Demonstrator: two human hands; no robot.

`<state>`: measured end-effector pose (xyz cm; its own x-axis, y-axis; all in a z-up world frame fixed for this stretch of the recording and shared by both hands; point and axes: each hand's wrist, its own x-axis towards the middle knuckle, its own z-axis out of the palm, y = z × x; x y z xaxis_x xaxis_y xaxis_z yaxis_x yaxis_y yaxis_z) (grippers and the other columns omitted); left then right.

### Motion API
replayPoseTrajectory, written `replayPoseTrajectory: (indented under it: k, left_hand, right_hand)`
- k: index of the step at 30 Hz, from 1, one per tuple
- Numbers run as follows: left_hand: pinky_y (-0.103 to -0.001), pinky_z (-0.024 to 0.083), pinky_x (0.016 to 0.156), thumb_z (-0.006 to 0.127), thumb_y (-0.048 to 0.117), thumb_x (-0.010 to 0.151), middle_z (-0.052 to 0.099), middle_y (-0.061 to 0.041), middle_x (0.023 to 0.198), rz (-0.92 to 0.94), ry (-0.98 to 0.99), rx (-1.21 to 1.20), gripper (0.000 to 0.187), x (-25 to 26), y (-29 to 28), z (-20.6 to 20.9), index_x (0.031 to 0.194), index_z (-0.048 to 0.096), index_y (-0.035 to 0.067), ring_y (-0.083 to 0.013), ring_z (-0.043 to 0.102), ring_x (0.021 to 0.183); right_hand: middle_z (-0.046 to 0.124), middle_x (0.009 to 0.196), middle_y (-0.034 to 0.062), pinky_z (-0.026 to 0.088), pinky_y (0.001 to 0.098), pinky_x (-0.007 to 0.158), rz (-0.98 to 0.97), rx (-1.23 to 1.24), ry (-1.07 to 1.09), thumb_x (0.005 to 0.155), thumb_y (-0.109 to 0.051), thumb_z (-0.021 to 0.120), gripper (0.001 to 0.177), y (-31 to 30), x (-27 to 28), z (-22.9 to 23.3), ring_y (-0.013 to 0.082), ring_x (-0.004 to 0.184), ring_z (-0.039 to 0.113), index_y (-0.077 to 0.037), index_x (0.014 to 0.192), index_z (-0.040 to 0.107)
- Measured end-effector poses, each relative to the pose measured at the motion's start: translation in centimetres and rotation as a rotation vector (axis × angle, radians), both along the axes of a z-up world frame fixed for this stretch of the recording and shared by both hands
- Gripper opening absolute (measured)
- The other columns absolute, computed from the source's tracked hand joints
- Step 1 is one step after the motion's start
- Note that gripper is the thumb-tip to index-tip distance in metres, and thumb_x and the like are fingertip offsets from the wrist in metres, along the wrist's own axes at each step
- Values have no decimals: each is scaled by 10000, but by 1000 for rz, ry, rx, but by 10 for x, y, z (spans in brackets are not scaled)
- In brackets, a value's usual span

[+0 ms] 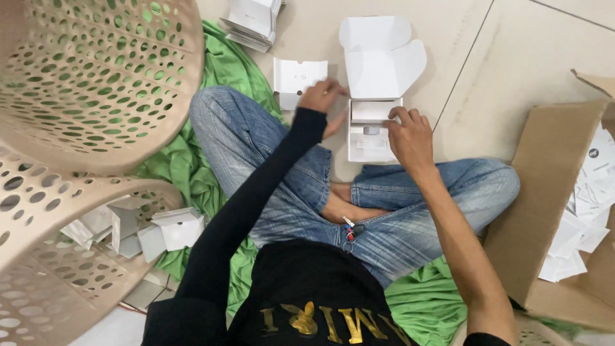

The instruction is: The person packages small electronic items into white boxes and organizes instruction manuals.

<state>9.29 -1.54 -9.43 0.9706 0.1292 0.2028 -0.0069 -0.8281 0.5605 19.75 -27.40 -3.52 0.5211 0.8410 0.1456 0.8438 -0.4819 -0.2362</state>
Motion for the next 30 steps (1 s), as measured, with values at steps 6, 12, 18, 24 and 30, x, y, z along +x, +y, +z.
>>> replayPoseTrajectory:
  k: [6,12,18,24,30]
  left_hand:
    - [-597,388,1086,922,237,419,486,-283,1443,127,363,387,1226,-15,136,-1,1479,347,18,-462,474,1341]
    - [-442,482,1159,845,184,792,572,-230,1446,100,55,-288,885,-47,124,68,1532,387,25,-381,592,1352]
    - [-487,525,1122,873,241,774,598,-175,1458,-2,144,-559,837,-76,36,158,1475,441,92,-339,615,1343]
    - [-419,587,1025,898,218,757,558,-154,1447,-38,237,-607,876,-39,-34,122,1499,435,181,-290,625,1294]
    - [-398,622,982,885,156,768,551,-138,1438,-73,224,-611,939,-12,-27,87,1566,398,241,-263,662,1236]
  right_hand:
    - [660,1350,21,477,378,861,-2,40,30,847,-10,704,306,6,1,14,252,1045,599,-91,1133,774]
    - [615,1413,42,562,336,884,-233,335,329,969,-7,698,330,2,7,52,222,1058,656,-105,1280,745]
    - [384,1575,40,575,316,861,9,453,1039,639,-209,907,1053,-5,-5,122,146,1055,662,-135,1539,367]
    - [544,1479,112,606,386,930,-36,133,870,708,-158,883,926,-51,37,74,232,1107,672,-130,1532,459]
    - [590,1479,43,619,393,904,-64,56,925,694,-177,876,866,-24,69,76,225,1093,699,-199,1490,535]
